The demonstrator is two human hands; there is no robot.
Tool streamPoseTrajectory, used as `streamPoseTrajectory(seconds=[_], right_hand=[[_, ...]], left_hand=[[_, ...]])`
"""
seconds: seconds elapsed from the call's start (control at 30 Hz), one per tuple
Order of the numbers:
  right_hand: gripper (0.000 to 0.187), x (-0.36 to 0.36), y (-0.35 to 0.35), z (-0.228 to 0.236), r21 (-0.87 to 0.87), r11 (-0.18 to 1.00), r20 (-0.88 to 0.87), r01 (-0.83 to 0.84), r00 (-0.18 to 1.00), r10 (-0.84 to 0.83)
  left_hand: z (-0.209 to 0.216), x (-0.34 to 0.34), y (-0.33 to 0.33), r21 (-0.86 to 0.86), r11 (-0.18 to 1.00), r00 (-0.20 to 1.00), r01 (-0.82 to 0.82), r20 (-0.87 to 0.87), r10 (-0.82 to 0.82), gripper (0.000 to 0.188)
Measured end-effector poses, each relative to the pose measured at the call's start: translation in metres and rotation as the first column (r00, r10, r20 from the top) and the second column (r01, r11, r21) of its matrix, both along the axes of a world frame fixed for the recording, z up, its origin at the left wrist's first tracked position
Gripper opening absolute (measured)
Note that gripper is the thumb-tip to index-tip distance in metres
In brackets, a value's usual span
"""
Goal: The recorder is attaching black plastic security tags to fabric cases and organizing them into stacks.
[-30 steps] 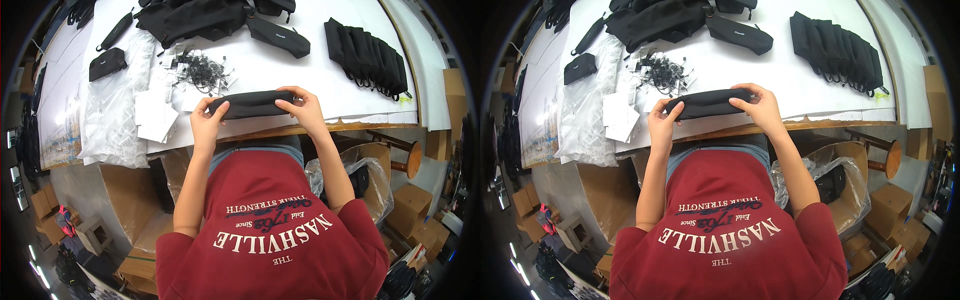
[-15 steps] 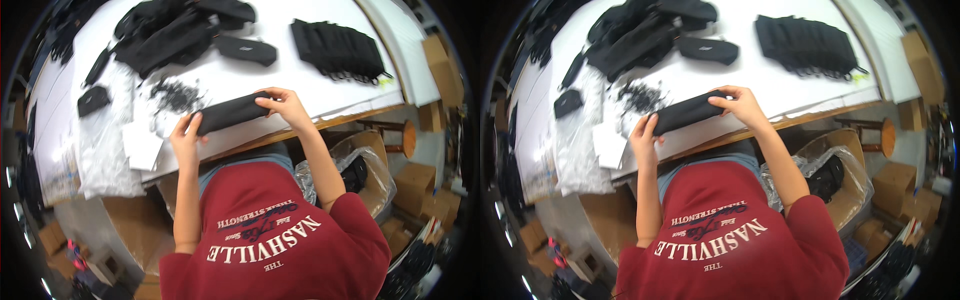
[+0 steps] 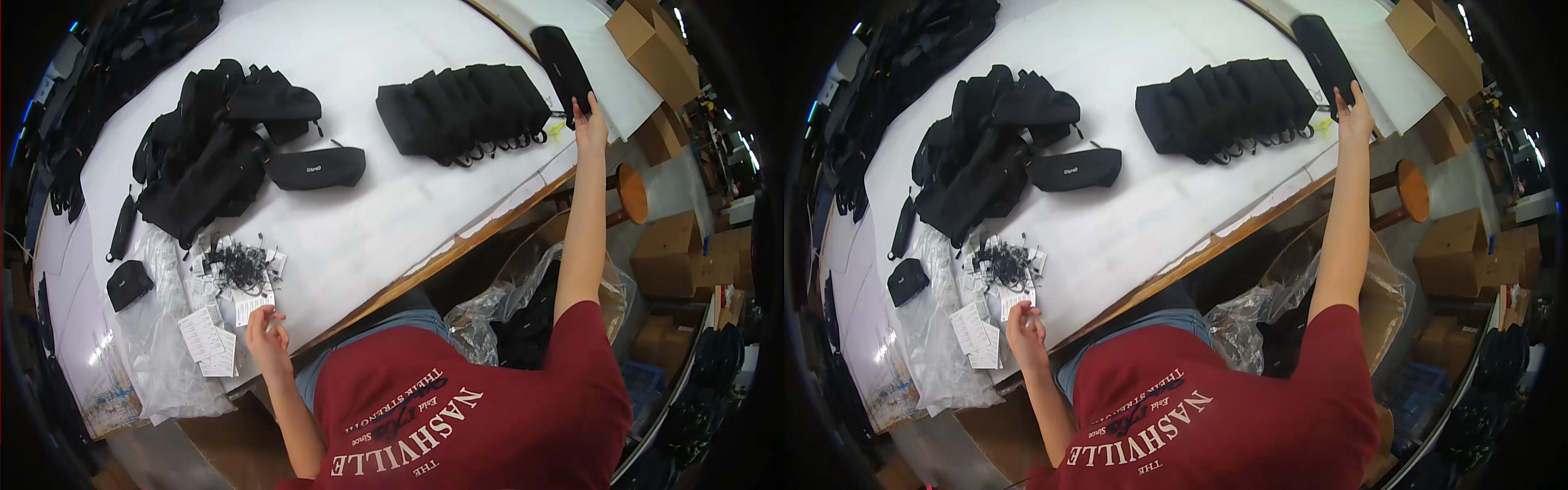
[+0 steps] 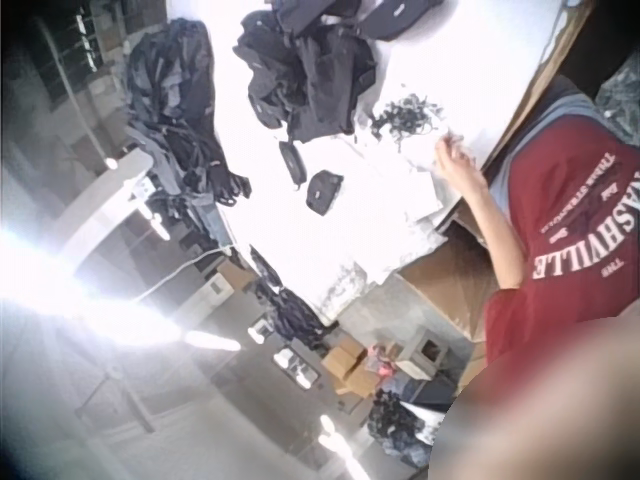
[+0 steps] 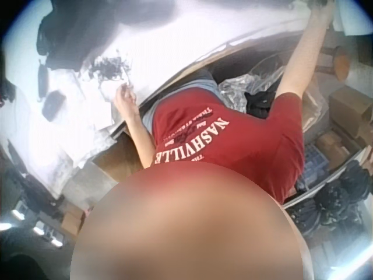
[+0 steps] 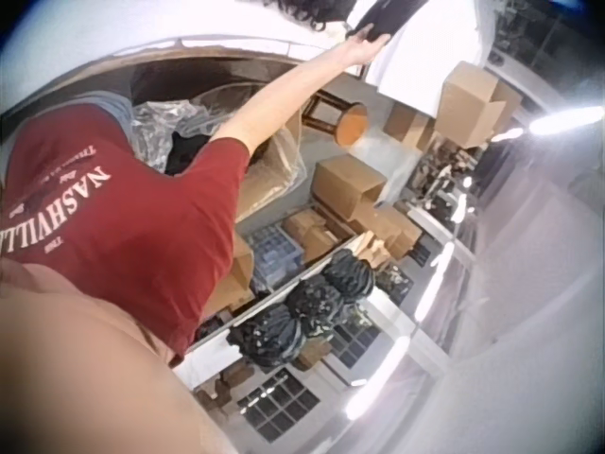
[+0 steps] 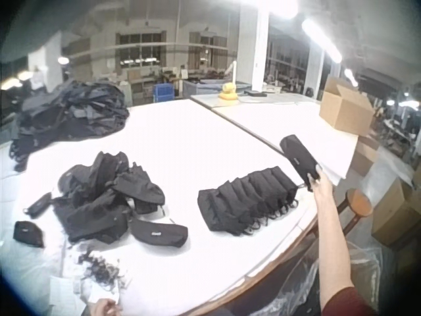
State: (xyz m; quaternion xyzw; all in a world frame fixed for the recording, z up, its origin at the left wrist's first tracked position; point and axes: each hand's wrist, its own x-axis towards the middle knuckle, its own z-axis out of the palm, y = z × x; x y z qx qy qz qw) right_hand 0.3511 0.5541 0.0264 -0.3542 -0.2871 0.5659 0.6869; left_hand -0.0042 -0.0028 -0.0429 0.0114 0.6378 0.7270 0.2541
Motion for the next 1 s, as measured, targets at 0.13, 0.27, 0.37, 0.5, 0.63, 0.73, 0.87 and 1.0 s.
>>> streamPoseTrajectory(seconds=[0.13,0.27,0.37,0.5,0.63,0.73,0.87,1.0], right_hand=[[0.028,0.05,0.084,-0.064,-0.108,0.986,-0.145,0.125,0.98,-0.14],[0.027,0.031,0.094,-0.104,-0.28,0.948,-0.001,0.148,0.988,-0.155],[0.032,0.011,0.084,-0.115,-0.401,0.895,0.173,0.194,0.976,-0.134],[0.042,0.018,0.065,-0.091,-0.503,0.83,0.547,0.241,0.832,0.091],[0.046,0.018,0.051,-0.079,-0.385,0.904,0.69,0.188,0.709,0.146],[0.058,0.018,0.048,-0.078,-0.312,0.941,0.813,0.135,0.55,0.191],[0.081,-0.007,0.04,-0.091,-0.234,0.972,0.76,-0.033,0.617,0.204],[0.082,-0.025,0.039,-0.106,-0.245,0.963,0.684,-0.115,0.683,0.256]], left_hand=[[-0.007,-0.003,0.003,-0.008,0.999,0.998,0.041,0.045,-0.041,0.026],[0.0,0.01,0.005,-0.012,0.999,0.996,0.04,0.08,-0.039,0.023],[-0.004,0.014,0.0,-0.048,0.995,0.99,0.085,0.114,-0.08,0.026],[-0.002,0.016,0.003,-0.105,0.991,0.993,0.08,0.092,-0.07,0.025],[0.003,0.006,-0.002,-0.171,0.984,0.996,0.041,-0.074,-0.054,0.024],[0.004,-0.005,-0.002,-0.157,0.987,0.991,0.025,-0.123,-0.044,0.023],[0.007,-0.008,-0.005,-0.13,0.991,0.993,0.027,-0.114,-0.042,0.024],[0.003,-0.006,-0.004,-0.12,0.992,0.994,0.046,-0.094,-0.058,0.024]])
